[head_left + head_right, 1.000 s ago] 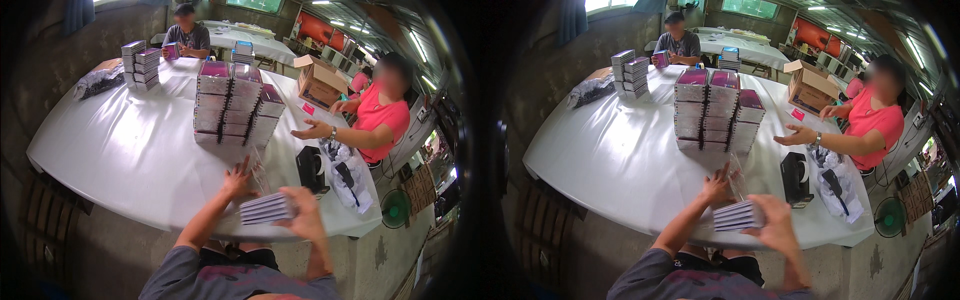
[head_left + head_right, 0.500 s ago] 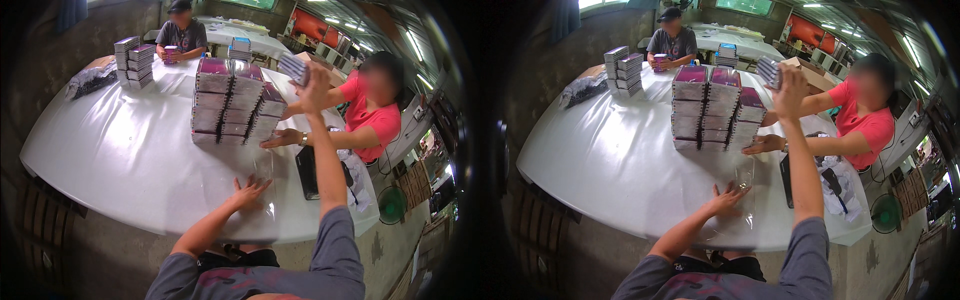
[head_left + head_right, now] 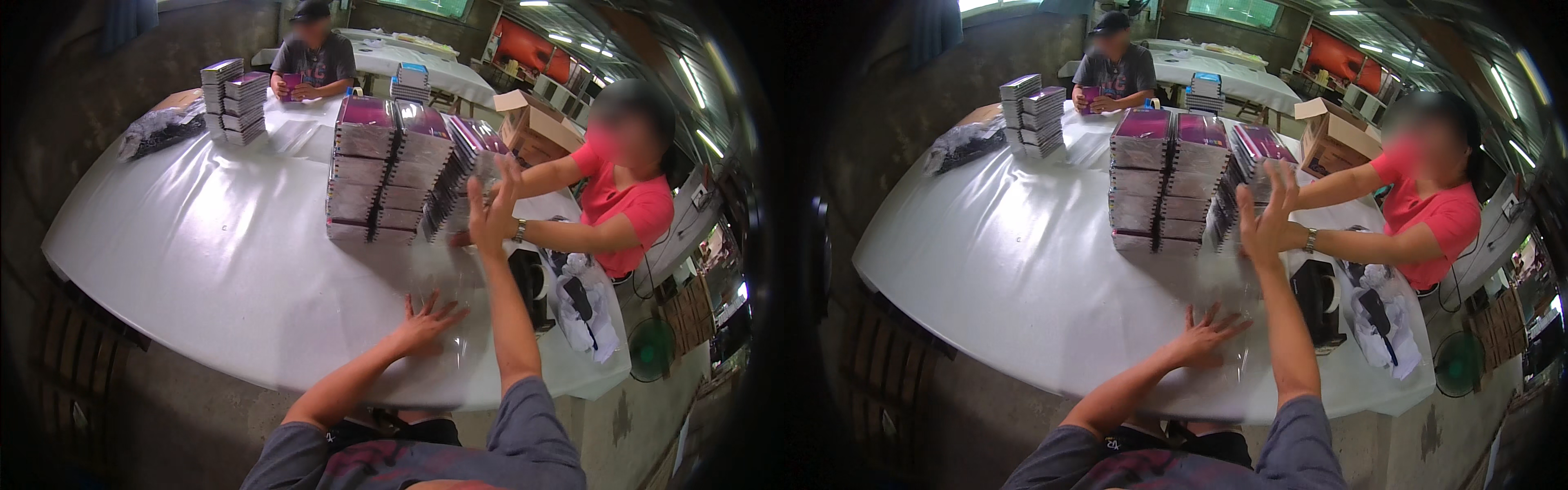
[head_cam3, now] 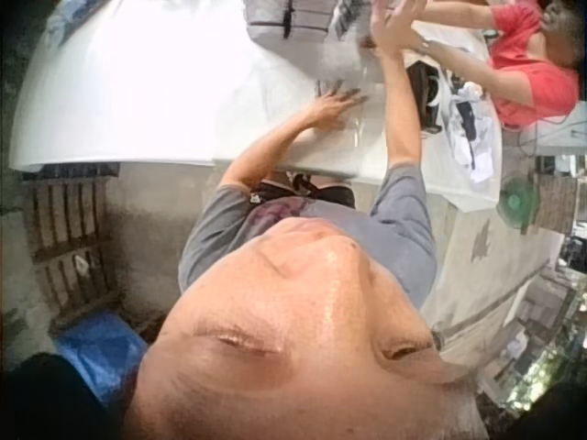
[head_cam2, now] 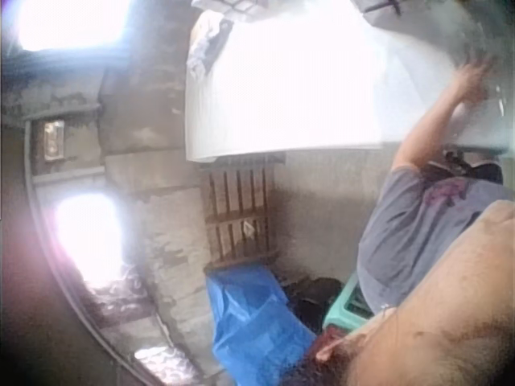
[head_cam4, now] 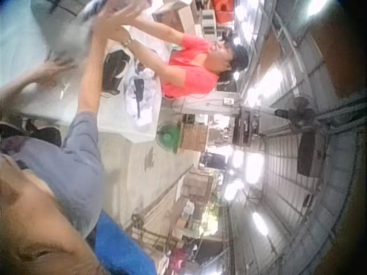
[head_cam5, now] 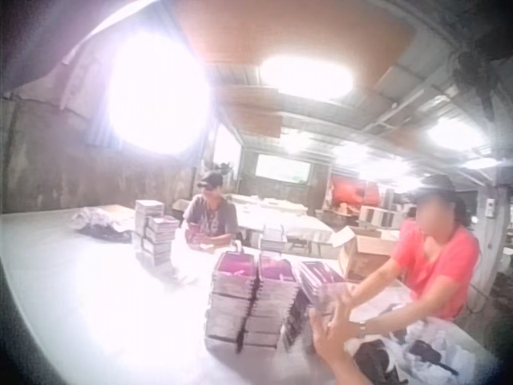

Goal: The person wraps stacks of spiral-bound notebooks in clear plastic film at a white table. They place the notebooks on the film, fold the film around them, and seal the package with tape from a dispenser. The wrapped stacks are placed on the table.

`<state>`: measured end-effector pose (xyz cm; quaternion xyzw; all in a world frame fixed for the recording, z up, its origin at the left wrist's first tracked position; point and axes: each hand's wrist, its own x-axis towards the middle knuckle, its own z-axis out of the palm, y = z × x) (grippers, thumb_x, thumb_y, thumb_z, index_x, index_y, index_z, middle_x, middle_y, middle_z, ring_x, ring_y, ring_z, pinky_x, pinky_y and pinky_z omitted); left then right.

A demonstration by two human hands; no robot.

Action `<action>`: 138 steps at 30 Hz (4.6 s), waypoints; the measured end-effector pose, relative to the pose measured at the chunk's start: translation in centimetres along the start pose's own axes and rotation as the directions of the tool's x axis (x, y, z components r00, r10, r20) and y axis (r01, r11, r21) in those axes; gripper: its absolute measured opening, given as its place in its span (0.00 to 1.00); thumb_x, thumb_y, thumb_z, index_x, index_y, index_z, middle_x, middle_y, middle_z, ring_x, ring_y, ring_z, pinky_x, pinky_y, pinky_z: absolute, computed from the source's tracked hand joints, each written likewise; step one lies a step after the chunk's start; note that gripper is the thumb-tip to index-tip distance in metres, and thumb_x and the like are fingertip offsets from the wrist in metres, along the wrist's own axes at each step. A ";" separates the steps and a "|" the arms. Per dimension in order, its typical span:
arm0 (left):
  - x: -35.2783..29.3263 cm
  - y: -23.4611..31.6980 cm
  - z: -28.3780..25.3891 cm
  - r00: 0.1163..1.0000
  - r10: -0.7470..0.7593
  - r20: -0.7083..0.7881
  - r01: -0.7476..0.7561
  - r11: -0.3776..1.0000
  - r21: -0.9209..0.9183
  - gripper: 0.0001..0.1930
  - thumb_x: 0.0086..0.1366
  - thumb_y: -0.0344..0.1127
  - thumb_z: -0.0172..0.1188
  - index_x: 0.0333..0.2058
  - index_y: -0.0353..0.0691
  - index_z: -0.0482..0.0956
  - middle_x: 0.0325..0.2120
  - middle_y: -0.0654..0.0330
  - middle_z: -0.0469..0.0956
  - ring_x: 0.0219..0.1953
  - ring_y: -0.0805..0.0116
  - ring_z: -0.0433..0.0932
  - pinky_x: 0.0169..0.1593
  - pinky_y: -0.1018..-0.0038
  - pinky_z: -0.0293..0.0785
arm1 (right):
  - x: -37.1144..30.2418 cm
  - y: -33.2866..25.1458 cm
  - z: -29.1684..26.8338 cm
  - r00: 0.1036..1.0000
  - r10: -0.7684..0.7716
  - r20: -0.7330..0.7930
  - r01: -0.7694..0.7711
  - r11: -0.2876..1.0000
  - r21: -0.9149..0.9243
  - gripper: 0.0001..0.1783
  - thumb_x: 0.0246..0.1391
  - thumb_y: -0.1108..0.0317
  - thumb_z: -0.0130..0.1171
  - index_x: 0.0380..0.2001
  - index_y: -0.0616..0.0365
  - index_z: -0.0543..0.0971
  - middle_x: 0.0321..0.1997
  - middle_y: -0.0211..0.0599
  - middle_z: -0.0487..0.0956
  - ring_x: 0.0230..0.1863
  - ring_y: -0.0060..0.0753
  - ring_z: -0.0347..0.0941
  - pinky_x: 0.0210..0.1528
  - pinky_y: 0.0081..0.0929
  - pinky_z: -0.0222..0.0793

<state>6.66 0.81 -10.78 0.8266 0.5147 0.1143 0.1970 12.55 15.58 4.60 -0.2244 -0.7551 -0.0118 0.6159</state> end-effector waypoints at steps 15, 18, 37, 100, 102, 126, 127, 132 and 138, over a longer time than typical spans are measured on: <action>0.6 -1.9 4.3 0.971 0.056 -0.234 0.006 0.967 0.255 0.44 0.52 0.66 0.52 0.65 0.55 0.51 0.66 0.62 0.49 0.69 0.52 0.38 0.58 0.28 0.27 | -18.0 -4.3 -4.2 0.520 0.408 0.751 -0.611 0.791 -0.007 0.26 0.50 0.61 0.61 0.54 0.46 0.71 0.59 0.44 0.65 0.60 0.47 0.60 0.61 0.40 0.56; -0.2 -1.7 -0.7 0.970 -0.164 0.179 0.154 0.986 0.071 0.54 0.40 0.74 0.58 0.64 0.53 0.53 0.67 0.63 0.45 0.69 0.52 0.30 0.58 0.29 0.23 | -20.1 -2.1 -7.1 0.533 0.501 0.682 -0.479 0.843 -0.245 0.24 0.54 0.54 0.55 0.55 0.45 0.70 0.60 0.44 0.64 0.60 0.47 0.60 0.62 0.44 0.52; -8.4 -11.4 -9.0 -0.047 -0.800 -0.598 -0.475 0.544 -0.691 0.16 0.62 0.39 0.57 0.15 0.42 0.74 0.16 0.65 0.73 0.20 0.78 0.64 0.28 0.80 0.58 | -21.0 -0.9 -7.1 0.556 0.555 0.619 -0.334 0.831 -0.445 0.27 0.52 0.48 0.56 0.54 0.44 0.71 0.65 0.40 0.59 0.67 0.39 0.52 0.67 0.49 0.40; -9.3 -16.6 -7.5 0.303 -0.878 -0.369 -0.539 0.162 -0.827 0.29 0.66 0.52 0.45 0.60 0.42 0.60 0.59 0.57 0.62 0.62 0.64 0.60 0.63 0.66 0.54 | -19.0 -1.0 1.6 0.668 0.355 0.654 -0.436 0.899 -0.043 0.15 0.51 0.59 0.58 0.19 0.58 0.76 0.23 0.36 0.74 0.28 0.41 0.72 0.32 0.37 0.67; -8.7 -18.1 -6.9 0.271 -0.921 -0.279 -0.531 0.099 -0.841 0.29 0.64 0.52 0.49 0.60 0.43 0.61 0.59 0.59 0.63 0.62 0.63 0.60 0.64 0.65 0.52 | -18.8 -1.0 1.7 0.679 0.344 0.649 -0.443 0.897 -0.012 0.14 0.51 0.59 0.58 0.19 0.58 0.76 0.24 0.36 0.75 0.28 0.41 0.72 0.32 0.36 0.67; 0.4 -27.0 -11.8 0.828 -0.527 -0.190 -0.301 -0.133 -0.944 0.30 0.62 0.61 0.46 0.52 0.43 0.70 0.49 0.60 0.74 0.51 0.60 0.72 0.56 0.62 0.67 | -19.1 -1.7 2.2 0.606 0.434 0.667 -0.423 0.886 -0.192 0.11 0.52 0.59 0.55 0.26 0.53 0.79 0.30 0.31 0.76 0.36 0.36 0.73 0.42 0.38 0.67; 0.5 -27.0 -12.1 0.835 -0.517 -0.189 -0.293 -0.127 -0.947 0.30 0.62 0.61 0.46 0.52 0.43 0.70 0.50 0.60 0.73 0.51 0.60 0.72 0.56 0.61 0.66 | -19.3 -1.7 2.5 0.620 0.424 0.660 -0.407 0.893 -0.191 0.11 0.51 0.58 0.56 0.25 0.53 0.78 0.29 0.31 0.76 0.35 0.36 0.73 0.42 0.37 0.67; 3.0 -26.5 -11.7 0.844 -0.491 -0.218 -0.317 -0.129 -0.939 0.31 0.61 0.62 0.46 0.52 0.44 0.69 0.50 0.59 0.73 0.51 0.60 0.71 0.55 0.61 0.67 | -18.5 -1.9 2.5 0.536 0.449 0.715 -0.411 0.879 -0.244 0.11 0.52 0.59 0.55 0.27 0.54 0.79 0.32 0.32 0.76 0.39 0.36 0.73 0.46 0.36 0.66; 9.5 -23.5 -10.8 0.853 -0.499 -0.154 -0.268 -0.166 -0.949 0.34 0.61 0.65 0.45 0.56 0.45 0.66 0.55 0.57 0.69 0.55 0.60 0.68 0.58 0.61 0.64 | -19.3 -0.9 2.2 0.585 0.420 0.694 -0.405 0.893 -0.199 0.11 0.52 0.58 0.56 0.28 0.53 0.79 0.36 0.36 0.77 0.42 0.38 0.73 0.48 0.40 0.65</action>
